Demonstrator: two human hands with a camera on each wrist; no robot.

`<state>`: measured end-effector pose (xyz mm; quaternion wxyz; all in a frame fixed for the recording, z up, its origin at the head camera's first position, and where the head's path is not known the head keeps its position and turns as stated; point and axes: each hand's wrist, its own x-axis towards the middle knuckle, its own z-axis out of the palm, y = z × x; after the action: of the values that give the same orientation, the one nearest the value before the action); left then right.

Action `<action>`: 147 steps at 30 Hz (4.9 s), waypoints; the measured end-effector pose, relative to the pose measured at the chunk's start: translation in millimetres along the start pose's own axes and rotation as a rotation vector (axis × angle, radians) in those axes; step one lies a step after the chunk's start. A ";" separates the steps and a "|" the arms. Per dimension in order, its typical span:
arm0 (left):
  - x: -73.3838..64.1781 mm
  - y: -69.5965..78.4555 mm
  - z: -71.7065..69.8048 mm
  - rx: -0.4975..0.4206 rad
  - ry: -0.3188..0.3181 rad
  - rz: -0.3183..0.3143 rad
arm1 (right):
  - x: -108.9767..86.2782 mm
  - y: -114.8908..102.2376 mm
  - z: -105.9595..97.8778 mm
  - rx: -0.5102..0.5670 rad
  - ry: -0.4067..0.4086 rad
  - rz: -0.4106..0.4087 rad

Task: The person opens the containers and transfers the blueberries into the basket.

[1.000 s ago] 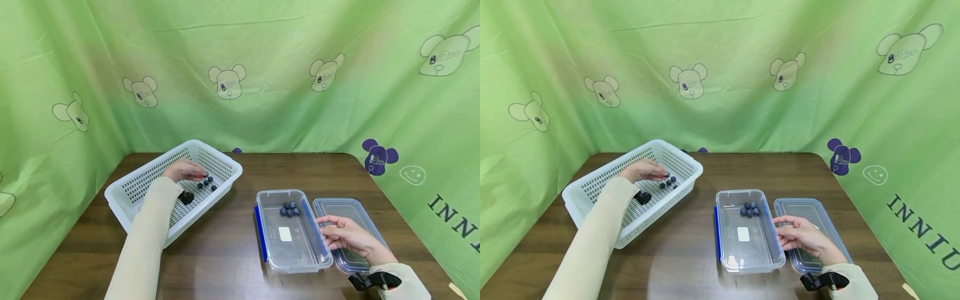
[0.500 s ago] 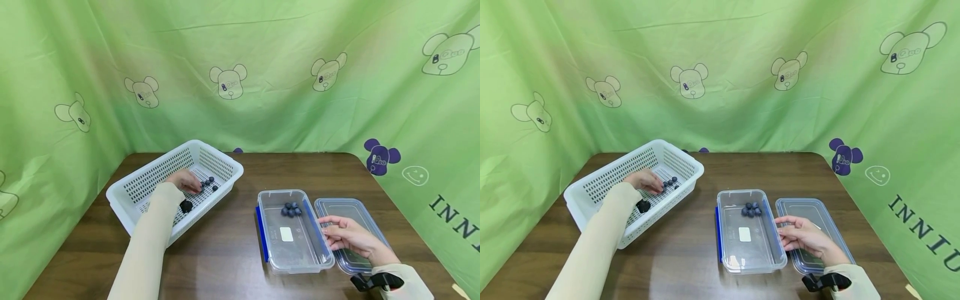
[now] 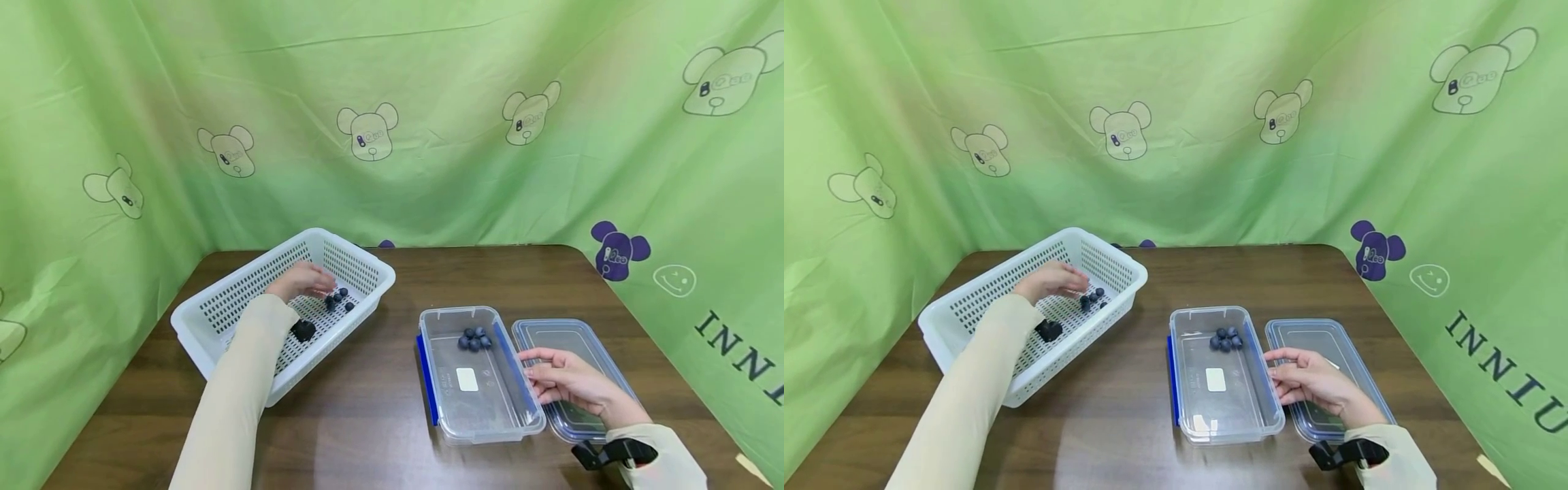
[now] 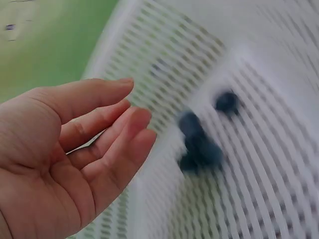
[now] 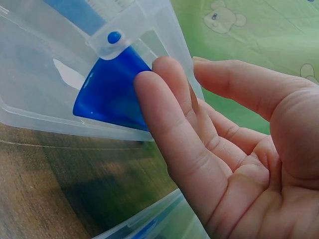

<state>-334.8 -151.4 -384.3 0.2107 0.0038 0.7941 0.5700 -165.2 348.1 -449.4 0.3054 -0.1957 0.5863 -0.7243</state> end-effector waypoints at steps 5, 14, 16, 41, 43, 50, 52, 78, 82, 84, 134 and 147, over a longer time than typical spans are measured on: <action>-5.5 27.6 5.6 -0.105 0.034 0.085 | 1.1 -0.5 -0.3 0.005 -0.002 0.007; -8.3 68.4 65.7 -0.155 -0.167 0.202 | 0.5 -1.8 0.8 0.007 -0.007 0.003; -9.1 74.7 83.8 -0.130 -0.226 0.211 | 0.5 -2.6 1.5 0.004 -0.003 0.005; 0.8 75.3 235.1 0.489 -0.344 0.173 | 1.4 -4.3 1.4 0.015 -0.019 0.007; -0.5 74.4 239.9 0.574 -0.314 0.202 | 1.6 -4.9 1.9 0.014 -0.020 0.006; -2.5 67.2 257.8 0.736 -0.251 0.180 | 1.6 -6.7 3.6 0.011 -0.012 0.011; -2.4 65.7 262.8 0.760 -0.242 0.157 | 1.3 -6.8 3.3 0.011 -0.010 0.013; -2.9 60.9 235.6 0.357 -0.468 0.197 | 1.5 -2.0 2.7 0.025 -0.028 -0.001; -5.8 69.0 220.0 0.238 -0.496 0.208 | 0.9 0.5 2.2 0.026 -0.030 -0.009; -7.0 72.7 209.8 0.191 -0.495 0.219 | 1.1 1.2 1.9 0.023 -0.026 -0.011; 2.3 -31.9 -21.1 0.044 0.052 -0.129 | 1.2 -1.5 0.0 0.034 -0.027 0.004; -2.4 -5.7 -12.6 -0.054 0.125 0.021 | -0.1 -1.1 0.2 0.025 -0.015 -0.003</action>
<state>-335.6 -165.3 -385.4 0.1547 -0.0291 0.7900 0.5925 -165.2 348.2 -448.4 0.3111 -0.1984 0.5746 -0.7305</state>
